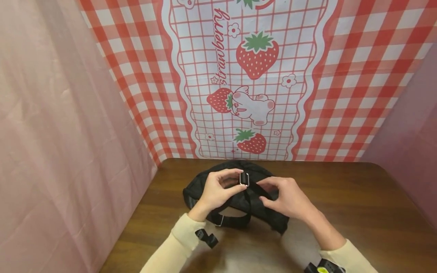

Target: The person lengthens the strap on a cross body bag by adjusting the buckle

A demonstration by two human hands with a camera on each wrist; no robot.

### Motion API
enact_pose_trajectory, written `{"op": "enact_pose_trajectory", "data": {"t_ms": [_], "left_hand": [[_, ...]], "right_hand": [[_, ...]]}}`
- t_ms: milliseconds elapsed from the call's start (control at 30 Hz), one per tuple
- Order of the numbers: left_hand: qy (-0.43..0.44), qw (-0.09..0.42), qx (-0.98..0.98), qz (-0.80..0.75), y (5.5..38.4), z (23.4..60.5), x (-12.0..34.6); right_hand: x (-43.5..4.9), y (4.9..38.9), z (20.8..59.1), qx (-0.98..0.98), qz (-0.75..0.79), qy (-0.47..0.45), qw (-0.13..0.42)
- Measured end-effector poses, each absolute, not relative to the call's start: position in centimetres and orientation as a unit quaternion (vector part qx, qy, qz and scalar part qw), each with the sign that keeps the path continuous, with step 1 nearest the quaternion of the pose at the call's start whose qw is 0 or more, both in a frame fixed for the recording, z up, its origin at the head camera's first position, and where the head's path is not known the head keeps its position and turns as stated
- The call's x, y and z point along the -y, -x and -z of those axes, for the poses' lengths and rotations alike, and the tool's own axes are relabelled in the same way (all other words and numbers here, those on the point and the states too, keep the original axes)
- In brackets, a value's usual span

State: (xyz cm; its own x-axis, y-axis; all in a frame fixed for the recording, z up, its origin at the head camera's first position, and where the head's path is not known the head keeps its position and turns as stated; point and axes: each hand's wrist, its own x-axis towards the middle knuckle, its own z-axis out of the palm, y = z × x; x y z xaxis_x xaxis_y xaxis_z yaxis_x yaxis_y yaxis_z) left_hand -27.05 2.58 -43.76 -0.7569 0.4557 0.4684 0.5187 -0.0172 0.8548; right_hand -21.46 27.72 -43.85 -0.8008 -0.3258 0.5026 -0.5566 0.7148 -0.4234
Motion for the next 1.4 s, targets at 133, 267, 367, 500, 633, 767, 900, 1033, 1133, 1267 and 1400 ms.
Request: {"op": "enact_pose_trajectory", "data": {"t_ms": [133, 267, 367, 500, 633, 767, 900, 1033, 1133, 1267, 1400], "left_hand": [[0.347, 0.028, 0.7, 0.624, 27.1, 43.9, -2.4], [0.341, 0.033, 0.703, 0.623, 27.1, 44.2, -2.2], [0.338, 0.031, 0.71, 0.617, 27.0, 44.2, -2.2], [0.339, 0.026, 0.717, 0.609, 26.9, 44.1, -2.4], [0.343, 0.019, 0.711, 0.614, 26.8, 43.9, -2.8], [0.354, 0.001, 0.691, 0.63, 26.6, 43.7, -3.0], [0.368, -0.01, 0.672, 0.643, 26.4, 43.8, -2.9], [0.371, -0.009, 0.666, 0.648, 26.7, 44.1, -2.8], [0.359, -0.011, 0.666, 0.654, 27.0, 44.5, -2.8], [0.345, -0.018, 0.66, 0.667, 27.1, 44.6, -2.8], [0.33, -0.022, 0.654, 0.681, 27.1, 44.6, -3.1]], "right_hand": [[-28.1, 21.5, 43.4, 0.911, -0.279, -0.246, 0.178], [-28.4, 21.5, 43.1, 0.914, -0.27, -0.25, 0.173], [-28.2, 21.6, 43.1, 0.906, -0.279, -0.259, 0.183], [-27.4, 21.7, 43.0, 0.867, -0.364, -0.282, 0.193], [-26.5, 22.0, 42.5, 0.827, -0.432, -0.297, 0.205], [-26.4, 22.1, 42.3, 0.816, -0.453, -0.305, 0.19], [-26.4, 21.9, 42.4, 0.801, -0.478, -0.316, 0.171], [-26.2, 21.9, 42.2, 0.79, -0.5, -0.308, 0.177], [-26.2, 22.0, 42.1, 0.787, -0.509, -0.298, 0.181], [-26.3, 22.0, 42.0, 0.793, -0.503, -0.298, 0.174], [-26.4, 21.9, 42.0, 0.795, -0.501, -0.299, 0.166]]}}
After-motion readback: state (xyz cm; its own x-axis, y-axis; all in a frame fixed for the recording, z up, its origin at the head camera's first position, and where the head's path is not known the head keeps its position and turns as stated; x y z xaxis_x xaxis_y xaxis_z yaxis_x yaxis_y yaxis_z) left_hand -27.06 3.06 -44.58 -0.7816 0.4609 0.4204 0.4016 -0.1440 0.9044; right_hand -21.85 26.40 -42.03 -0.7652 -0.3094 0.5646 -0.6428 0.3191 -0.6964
